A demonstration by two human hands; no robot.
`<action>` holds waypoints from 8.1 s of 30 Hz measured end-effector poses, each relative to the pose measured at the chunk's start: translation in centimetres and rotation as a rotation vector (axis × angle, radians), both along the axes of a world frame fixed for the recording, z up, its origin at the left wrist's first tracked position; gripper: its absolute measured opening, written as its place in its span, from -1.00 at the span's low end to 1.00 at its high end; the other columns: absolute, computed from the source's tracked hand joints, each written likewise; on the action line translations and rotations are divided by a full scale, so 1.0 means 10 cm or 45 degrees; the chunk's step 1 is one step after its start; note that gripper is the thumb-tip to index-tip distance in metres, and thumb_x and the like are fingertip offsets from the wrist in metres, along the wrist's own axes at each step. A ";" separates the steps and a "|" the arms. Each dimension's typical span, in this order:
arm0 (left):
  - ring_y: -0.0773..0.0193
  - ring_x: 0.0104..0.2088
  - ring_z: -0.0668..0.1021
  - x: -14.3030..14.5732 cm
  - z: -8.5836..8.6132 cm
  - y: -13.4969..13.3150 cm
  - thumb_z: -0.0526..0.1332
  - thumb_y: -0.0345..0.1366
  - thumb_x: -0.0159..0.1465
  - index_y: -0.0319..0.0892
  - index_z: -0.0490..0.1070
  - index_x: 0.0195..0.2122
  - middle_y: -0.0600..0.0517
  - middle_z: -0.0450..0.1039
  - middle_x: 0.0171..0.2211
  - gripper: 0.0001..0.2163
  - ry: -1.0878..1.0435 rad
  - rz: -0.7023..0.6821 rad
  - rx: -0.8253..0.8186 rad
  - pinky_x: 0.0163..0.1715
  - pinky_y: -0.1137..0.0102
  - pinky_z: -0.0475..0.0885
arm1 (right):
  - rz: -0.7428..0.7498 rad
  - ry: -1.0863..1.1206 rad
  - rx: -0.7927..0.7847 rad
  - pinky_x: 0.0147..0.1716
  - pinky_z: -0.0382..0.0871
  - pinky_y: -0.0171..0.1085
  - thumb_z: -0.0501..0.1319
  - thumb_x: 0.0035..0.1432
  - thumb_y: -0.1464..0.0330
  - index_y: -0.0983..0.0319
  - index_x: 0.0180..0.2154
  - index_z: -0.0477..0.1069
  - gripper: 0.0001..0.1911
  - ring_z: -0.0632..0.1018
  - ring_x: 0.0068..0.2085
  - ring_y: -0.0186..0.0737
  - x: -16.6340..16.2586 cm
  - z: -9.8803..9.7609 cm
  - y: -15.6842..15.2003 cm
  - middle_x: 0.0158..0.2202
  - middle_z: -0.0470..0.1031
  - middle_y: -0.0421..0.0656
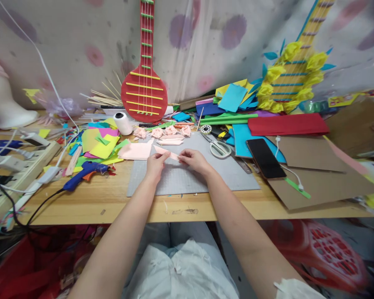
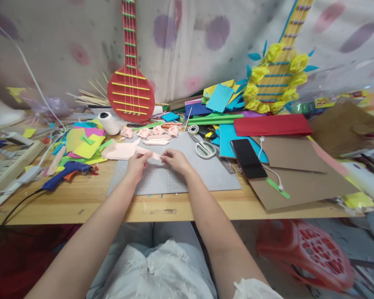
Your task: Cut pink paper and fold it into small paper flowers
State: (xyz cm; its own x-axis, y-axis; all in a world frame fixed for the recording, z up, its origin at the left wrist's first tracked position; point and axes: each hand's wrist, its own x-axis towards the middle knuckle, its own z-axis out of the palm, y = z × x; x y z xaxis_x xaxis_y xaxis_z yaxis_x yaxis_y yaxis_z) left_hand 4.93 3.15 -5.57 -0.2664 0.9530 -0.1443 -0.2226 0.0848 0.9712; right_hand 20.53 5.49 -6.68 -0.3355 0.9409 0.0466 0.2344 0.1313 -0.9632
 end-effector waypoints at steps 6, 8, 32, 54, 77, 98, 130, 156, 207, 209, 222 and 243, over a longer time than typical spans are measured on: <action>0.55 -0.70 0.14 -0.01 -0.01 -0.01 0.37 -0.19 -0.21 -0.30 0.41 -0.57 0.16 0.23 -0.71 -0.71 0.007 0.017 0.014 -0.71 0.50 -0.02 | -0.073 -0.030 -0.028 -0.55 0.23 -0.39 0.23 -0.10 0.14 0.28 -0.46 0.37 -0.69 0.38 -0.53 -0.39 0.05 0.07 -0.03 -0.53 0.43 -0.18; 0.54 -0.70 0.15 -0.01 -0.01 -0.01 0.37 -0.18 -0.21 -0.30 0.42 -0.56 0.16 0.24 -0.70 -0.71 0.030 0.004 0.016 -0.71 0.51 -0.01 | -0.089 -0.025 0.083 -0.45 0.28 -0.37 0.23 -0.09 0.14 0.27 -0.38 0.39 -0.67 0.43 -0.42 -0.36 0.02 0.09 -0.06 -0.40 0.47 -0.16; 0.53 -0.57 0.30 -0.05 -0.01 -0.01 0.39 -0.29 -0.22 -0.27 0.45 -0.54 0.13 0.34 -0.59 -0.78 -0.262 0.041 0.103 -0.60 0.57 0.14 | 0.050 0.054 -0.081 -0.59 0.08 -0.43 0.22 -0.09 0.12 0.28 -0.50 0.33 -0.67 0.27 -0.59 -0.49 -0.12 0.09 -0.13 -0.60 0.41 -0.25; 0.59 -0.59 0.30 -0.11 0.01 0.01 0.34 -0.35 -0.16 -0.27 0.44 -0.51 0.13 0.33 -0.54 -0.82 -0.503 0.188 0.101 -0.64 0.63 0.17 | 0.100 0.098 -0.175 -0.62 0.08 -0.44 0.27 -0.15 0.15 0.29 -0.49 0.38 -0.69 0.29 -0.60 -0.49 0.01 0.12 -0.09 -0.56 0.45 -0.21; 0.50 -0.60 0.39 -0.05 0.12 0.11 0.32 -0.41 -0.15 -0.20 0.27 -0.31 0.16 0.33 -0.55 -0.64 -0.263 0.322 -0.008 -0.62 0.57 0.28 | -0.245 0.199 -0.292 -0.60 0.23 -0.43 0.33 -0.17 0.28 0.30 -0.48 0.42 -0.78 0.40 -0.56 -0.44 0.27 0.14 0.02 -0.52 0.50 -0.14; 0.36 -0.55 0.47 0.03 0.17 0.54 0.10 -0.46 0.06 -0.24 0.15 -0.05 -0.02 0.44 -0.34 -0.61 0.155 0.360 -0.235 -0.62 0.47 0.33 | -0.412 0.150 -0.228 -0.64 0.16 -0.48 0.23 -0.07 0.38 0.28 -0.49 0.39 -0.92 0.36 -0.61 -0.48 0.20 0.08 0.04 -0.58 0.48 -0.21; 0.23 -0.32 0.47 -1.31 0.29 0.31 0.08 -0.15 0.08 -0.15 0.44 -0.39 -0.01 0.46 -0.33 -0.77 1.864 -0.650 0.297 -0.29 0.38 0.35 | -0.379 -0.206 0.036 -0.39 0.31 -0.38 0.15 -0.02 0.31 0.23 -0.42 0.41 -0.87 0.50 -0.45 -0.36 0.17 -0.16 0.11 -0.52 0.52 -0.22; 0.17 -0.19 0.42 -0.06 -0.03 -0.13 0.19 -0.16 0.11 -0.16 0.35 -0.24 -0.06 0.40 -0.24 -0.76 1.792 -0.497 0.758 -0.20 0.30 0.28 | -0.066 -0.649 0.688 -0.10 0.22 -0.23 0.16 -0.07 0.56 0.23 -0.48 0.45 -0.85 0.33 -0.14 -0.21 0.08 0.05 -0.07 -0.27 0.46 -0.15; 0.08 -0.24 0.46 -0.22 0.00 -0.02 0.06 -0.24 0.18 -0.13 0.18 0.01 -0.08 0.41 -0.35 -0.65 1.874 0.002 -0.012 -0.32 0.31 0.29 | -0.540 -0.930 0.248 -0.29 0.17 -0.29 0.08 0.03 0.40 0.26 -0.11 0.16 -0.68 0.41 -0.27 -0.18 -0.09 0.09 -0.12 -0.38 0.46 -0.15; 0.09 -0.25 0.45 -0.20 0.00 -0.01 0.06 -0.25 0.18 -0.12 0.22 -0.05 -0.07 0.40 -0.36 -0.70 1.913 0.007 -0.011 -0.32 0.31 0.29 | -0.543 -0.982 0.256 -0.29 0.18 -0.29 0.07 0.04 0.39 0.27 -0.12 0.16 -0.70 0.42 -0.26 -0.17 -0.10 0.10 -0.14 -0.36 0.46 -0.13; 0.05 -0.11 0.28 -0.25 -0.09 0.02 0.08 -0.33 0.17 -0.11 0.43 -0.35 -0.11 0.30 -0.21 -0.86 1.938 0.002 0.332 -0.15 0.26 0.25 | -0.408 -1.272 0.373 -0.24 0.18 -0.26 -0.03 0.19 0.36 0.19 -0.15 0.26 -0.80 0.38 -0.17 -0.15 -0.10 0.13 -0.17 -0.21 0.42 -0.06; 0.02 0.03 0.22 -0.17 -0.05 -0.09 0.21 -0.19 0.05 -0.05 0.43 -0.32 -0.07 0.24 -0.04 -0.83 1.839 0.057 0.136 -0.01 0.16 0.09 | -0.480 -1.443 0.469 -0.25 0.22 -0.22 -0.07 0.22 0.36 0.23 -0.13 0.25 -0.77 0.32 -0.13 -0.11 -0.21 0.12 -0.28 -0.17 0.31 -0.01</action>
State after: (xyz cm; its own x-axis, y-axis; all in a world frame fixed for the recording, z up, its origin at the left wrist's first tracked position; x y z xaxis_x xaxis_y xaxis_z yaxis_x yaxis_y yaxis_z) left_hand 3.27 2.21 -6.06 -0.1446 0.9288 0.3411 0.9376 0.0185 0.3472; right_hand 18.39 2.72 -5.49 -0.0715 0.9794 0.1886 0.9889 0.0944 -0.1148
